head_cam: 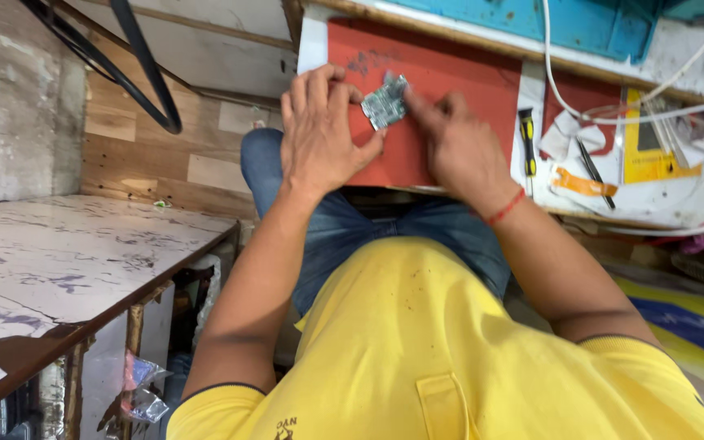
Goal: The person uses a hot air gun to heat a small circuit board placed on a red mat, then scrubs the board with a toothbrush. The person continues scrubbing different areas of the board repeatedly.
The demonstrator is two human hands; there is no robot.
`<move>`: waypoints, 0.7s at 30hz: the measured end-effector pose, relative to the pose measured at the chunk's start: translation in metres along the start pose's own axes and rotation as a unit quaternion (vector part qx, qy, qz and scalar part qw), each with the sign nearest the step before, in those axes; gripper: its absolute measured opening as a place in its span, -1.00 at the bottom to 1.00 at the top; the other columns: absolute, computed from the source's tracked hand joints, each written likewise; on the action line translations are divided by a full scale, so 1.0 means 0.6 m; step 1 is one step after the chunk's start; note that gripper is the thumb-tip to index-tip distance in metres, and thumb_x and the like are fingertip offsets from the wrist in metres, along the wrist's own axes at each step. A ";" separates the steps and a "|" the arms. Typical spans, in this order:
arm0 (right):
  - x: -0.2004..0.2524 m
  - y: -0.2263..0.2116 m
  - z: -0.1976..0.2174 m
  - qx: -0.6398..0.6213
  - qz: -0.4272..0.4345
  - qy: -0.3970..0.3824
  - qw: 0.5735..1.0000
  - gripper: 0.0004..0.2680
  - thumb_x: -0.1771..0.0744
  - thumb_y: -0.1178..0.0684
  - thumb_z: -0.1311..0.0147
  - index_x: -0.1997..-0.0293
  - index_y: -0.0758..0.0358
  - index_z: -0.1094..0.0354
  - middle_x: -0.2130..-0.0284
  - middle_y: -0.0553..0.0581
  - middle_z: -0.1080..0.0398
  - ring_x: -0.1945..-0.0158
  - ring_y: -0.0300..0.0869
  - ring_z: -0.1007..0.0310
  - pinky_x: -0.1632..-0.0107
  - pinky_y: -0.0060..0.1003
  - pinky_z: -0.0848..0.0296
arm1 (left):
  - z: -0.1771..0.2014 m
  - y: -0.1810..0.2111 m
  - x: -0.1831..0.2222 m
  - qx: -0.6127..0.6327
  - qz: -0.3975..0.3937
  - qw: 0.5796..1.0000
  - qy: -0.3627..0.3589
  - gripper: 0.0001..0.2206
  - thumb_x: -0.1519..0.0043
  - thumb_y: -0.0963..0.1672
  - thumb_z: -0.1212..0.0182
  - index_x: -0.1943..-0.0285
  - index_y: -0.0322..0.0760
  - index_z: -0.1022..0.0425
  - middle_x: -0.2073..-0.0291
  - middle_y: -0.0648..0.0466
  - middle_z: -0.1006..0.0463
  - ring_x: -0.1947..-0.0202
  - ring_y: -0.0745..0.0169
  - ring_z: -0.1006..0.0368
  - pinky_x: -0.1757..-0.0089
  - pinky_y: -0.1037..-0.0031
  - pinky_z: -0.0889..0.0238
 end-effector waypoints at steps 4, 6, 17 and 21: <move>-0.007 -0.004 -0.003 0.009 0.006 -0.002 1.000 -0.57 -0.31 0.20 0.04 -0.38 -0.06 -0.28 0.13 0.35 -0.39 0.31 0.27 -0.49 0.26 0.11 -0.49 | 0.006 -0.003 0.001 -0.013 -0.001 1.000 0.003 -0.57 0.00 0.01 -0.51 0.06 -0.20 -0.48 -0.14 -0.02 -0.32 -0.24 -0.08 -0.17 -0.14 0.07 -0.06; 0.002 0.005 0.008 0.009 -0.035 0.015 0.999 -0.58 -0.35 0.22 0.08 -0.40 -0.04 -0.28 0.11 0.33 -0.40 0.30 0.27 -0.49 0.26 0.12 -0.47 | -0.006 0.004 0.005 -0.011 0.000 1.000 -0.008 -0.57 0.00 0.02 -0.51 0.06 -0.20 -0.49 -0.13 -0.01 -0.32 -0.23 -0.08 -0.17 -0.13 0.08 -0.06; -0.011 -0.009 -0.003 0.003 -0.003 -0.008 1.000 -0.59 -0.34 0.19 0.09 -0.38 -0.05 -0.29 0.13 0.35 -0.38 0.32 0.27 -0.48 0.26 0.13 -0.47 | 0.006 0.000 -0.001 -0.016 0.014 1.000 -0.007 -0.58 0.03 0.01 -0.50 0.08 -0.21 -0.51 -0.12 0.00 -0.36 -0.22 -0.07 -0.20 -0.12 0.09 -0.09; -0.014 0.008 -0.002 -0.010 -0.067 -0.010 0.998 -0.61 -0.36 0.13 0.08 -0.38 -0.09 -0.27 0.12 0.31 -0.38 0.35 0.27 -0.47 0.28 0.14 -0.47 | 0.014 0.014 -0.006 -0.023 0.008 1.000 0.002 -0.57 0.05 0.01 -0.49 0.08 -0.20 -0.51 -0.12 -0.02 -0.37 -0.21 -0.08 -0.20 -0.14 0.08 -0.09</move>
Point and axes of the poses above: each hand's wrist, its own x-axis away from the middle knuckle, its own z-axis out of the back of the hand, y = z × x, the point moved 8 cm from there along -x, towards the middle knuckle
